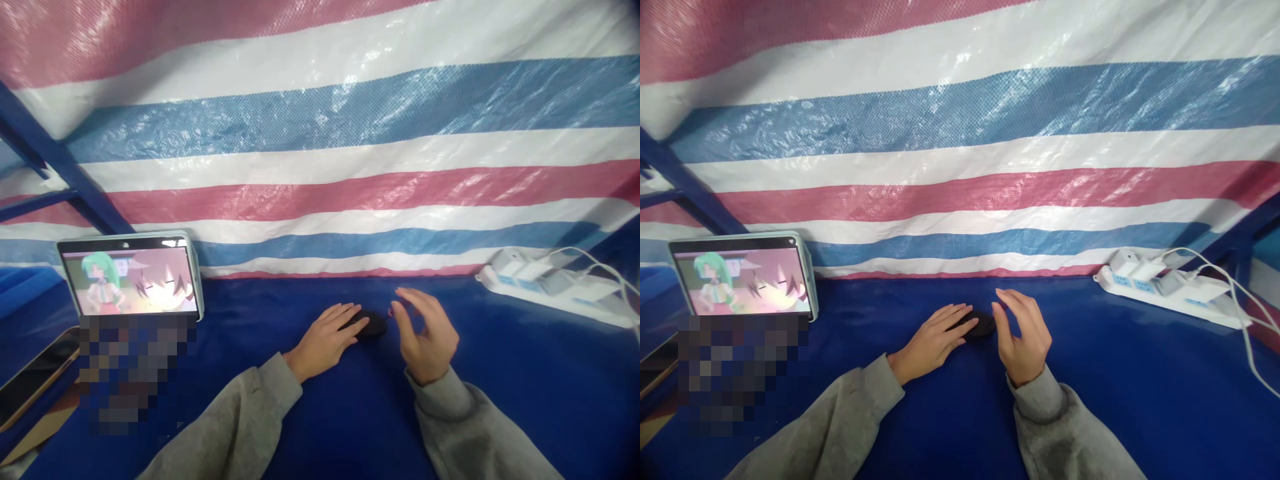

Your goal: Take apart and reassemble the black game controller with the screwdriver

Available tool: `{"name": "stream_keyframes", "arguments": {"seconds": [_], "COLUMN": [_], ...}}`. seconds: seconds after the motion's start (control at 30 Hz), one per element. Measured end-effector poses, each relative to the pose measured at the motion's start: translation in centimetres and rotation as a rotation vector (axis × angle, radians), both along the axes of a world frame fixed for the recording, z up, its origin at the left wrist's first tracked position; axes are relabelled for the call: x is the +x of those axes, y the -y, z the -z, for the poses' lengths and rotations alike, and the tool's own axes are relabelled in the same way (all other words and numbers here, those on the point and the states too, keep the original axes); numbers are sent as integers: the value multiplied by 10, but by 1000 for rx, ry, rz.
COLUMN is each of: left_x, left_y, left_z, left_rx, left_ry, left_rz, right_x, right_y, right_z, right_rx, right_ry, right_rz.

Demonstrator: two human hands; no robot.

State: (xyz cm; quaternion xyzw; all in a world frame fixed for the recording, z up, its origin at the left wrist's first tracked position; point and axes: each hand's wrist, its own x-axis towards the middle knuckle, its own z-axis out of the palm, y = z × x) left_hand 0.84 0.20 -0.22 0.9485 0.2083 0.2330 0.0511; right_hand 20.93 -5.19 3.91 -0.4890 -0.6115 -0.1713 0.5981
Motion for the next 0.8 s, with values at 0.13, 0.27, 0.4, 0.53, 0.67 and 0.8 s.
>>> {"name": "stream_keyframes", "arguments": {"seconds": [0.13,0.27,0.4,0.53,0.67,0.8], "left_x": [0,0,0,0,0,0], "left_y": [0,-1,-1,0,0,0], "left_z": [1,2,2,1,1,0], "left_rx": [-3,-5,-8,-3,2,4], "left_ry": [4,5,-12,-10,-3,-14], "left_rz": [-1,1,-2,-5,-5,-4], "right_x": [0,-1,0,0,0,1], "right_y": [0,0,-2,-2,0,0], "right_z": [1,4,6,5,4,2], "right_rx": [-75,-84,5,-2,-1,12], "right_ry": [-55,-59,-60,-50,-42,-15], "right_rz": [-30,-43,31,-5,-29,27]}}
